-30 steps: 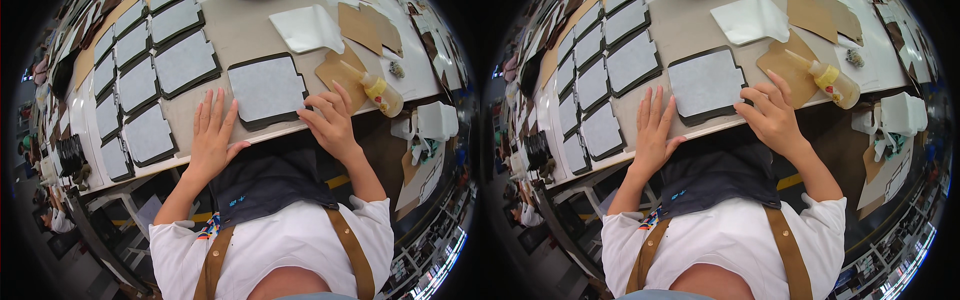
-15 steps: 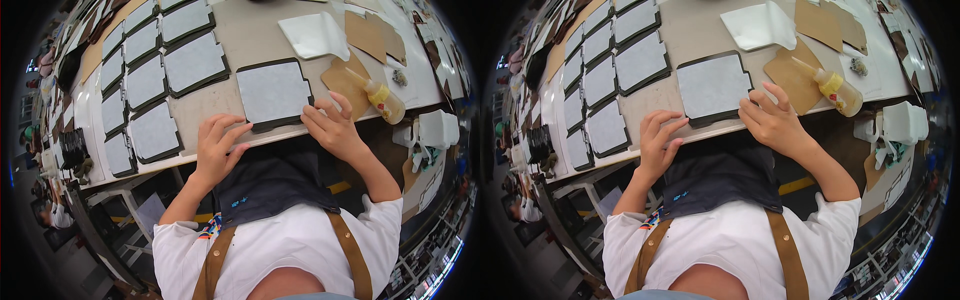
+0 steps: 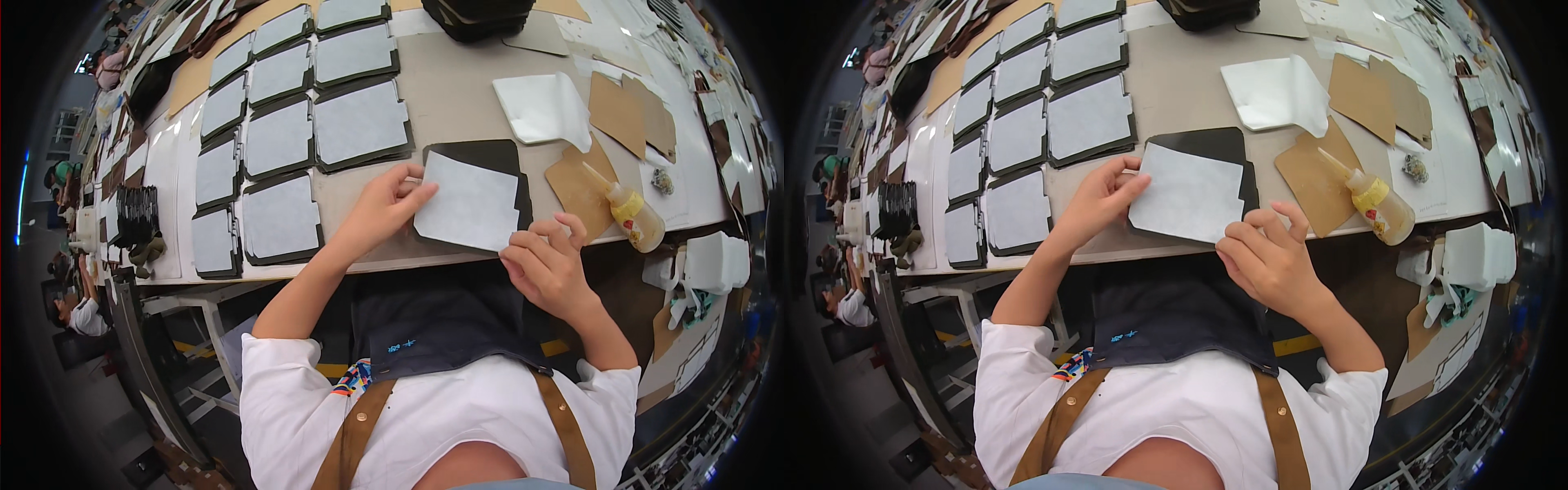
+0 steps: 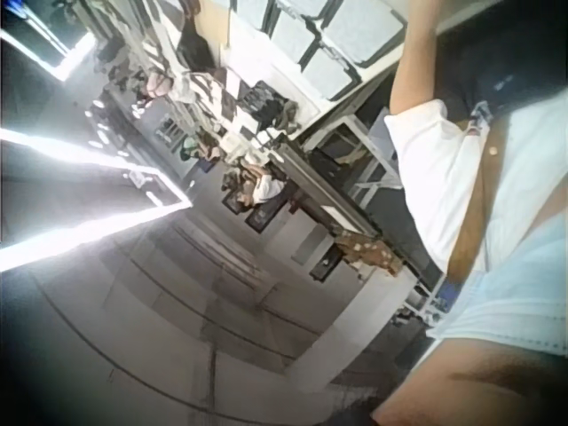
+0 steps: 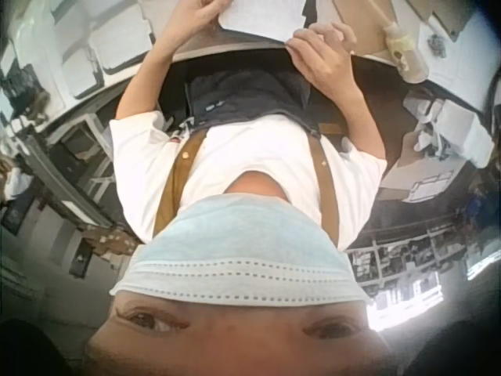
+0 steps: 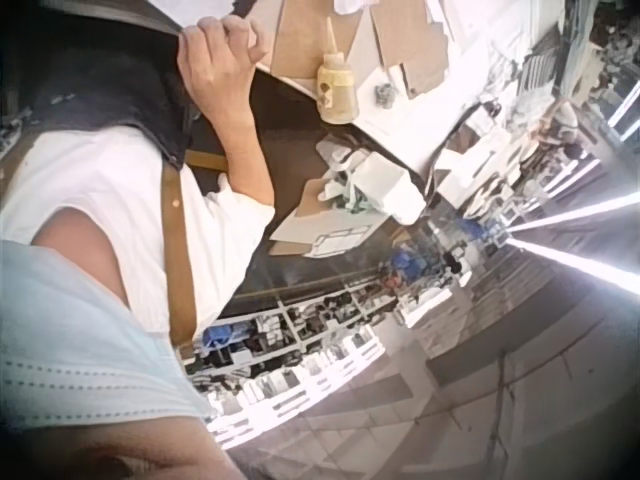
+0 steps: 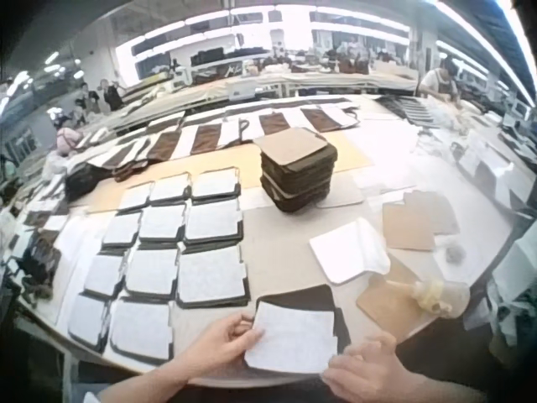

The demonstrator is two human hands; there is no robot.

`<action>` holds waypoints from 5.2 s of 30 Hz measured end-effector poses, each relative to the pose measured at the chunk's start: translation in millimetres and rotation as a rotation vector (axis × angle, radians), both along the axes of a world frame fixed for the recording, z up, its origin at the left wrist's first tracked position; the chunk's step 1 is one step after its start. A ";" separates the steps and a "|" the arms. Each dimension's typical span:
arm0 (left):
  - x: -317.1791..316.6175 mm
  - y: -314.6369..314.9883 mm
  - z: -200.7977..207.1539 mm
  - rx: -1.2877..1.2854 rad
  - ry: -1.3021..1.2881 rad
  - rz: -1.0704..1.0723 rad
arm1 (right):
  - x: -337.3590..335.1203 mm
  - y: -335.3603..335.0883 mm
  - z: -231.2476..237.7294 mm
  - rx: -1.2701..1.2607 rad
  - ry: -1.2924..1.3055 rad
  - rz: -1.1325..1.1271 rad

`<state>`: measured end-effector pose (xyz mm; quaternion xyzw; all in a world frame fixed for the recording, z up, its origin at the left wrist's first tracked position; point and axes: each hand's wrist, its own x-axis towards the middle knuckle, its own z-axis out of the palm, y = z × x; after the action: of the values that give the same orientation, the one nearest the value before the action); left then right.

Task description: The person applies glue from a squeeze bottle onto a dark rectangular base and then places a white square sheet on top. They press the sheet down to secure it and move the finished unit to a stack on the left. This process is repeated for multiple units throughout the clip.

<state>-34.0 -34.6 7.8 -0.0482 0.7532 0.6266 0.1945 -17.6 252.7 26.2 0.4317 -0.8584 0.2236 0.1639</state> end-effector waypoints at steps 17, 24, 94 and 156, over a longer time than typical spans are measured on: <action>-197.9 -129.0 1.0 -0.030 0.604 0.558 | -28.3 4.2 -47.1 -0.246 0.015 -0.417; -312.0 -177.4 -30.3 -0.195 0.612 0.668 | -28.2 5.2 -52.0 -0.229 0.034 -0.463; 45.4 16.6 -25.7 -0.728 0.828 0.036 | -19.7 20.7 -7.2 -0.979 -0.330 -0.538; 47.1 8.9 -31.9 -0.526 0.819 0.334 | -72.0 -39.4 11.8 -0.905 -0.651 -0.010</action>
<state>13.1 -25.7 -24.1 0.0342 0.8817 0.4058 -0.2381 -89.6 213.3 38.0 0.2227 -0.6852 0.6908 0.0605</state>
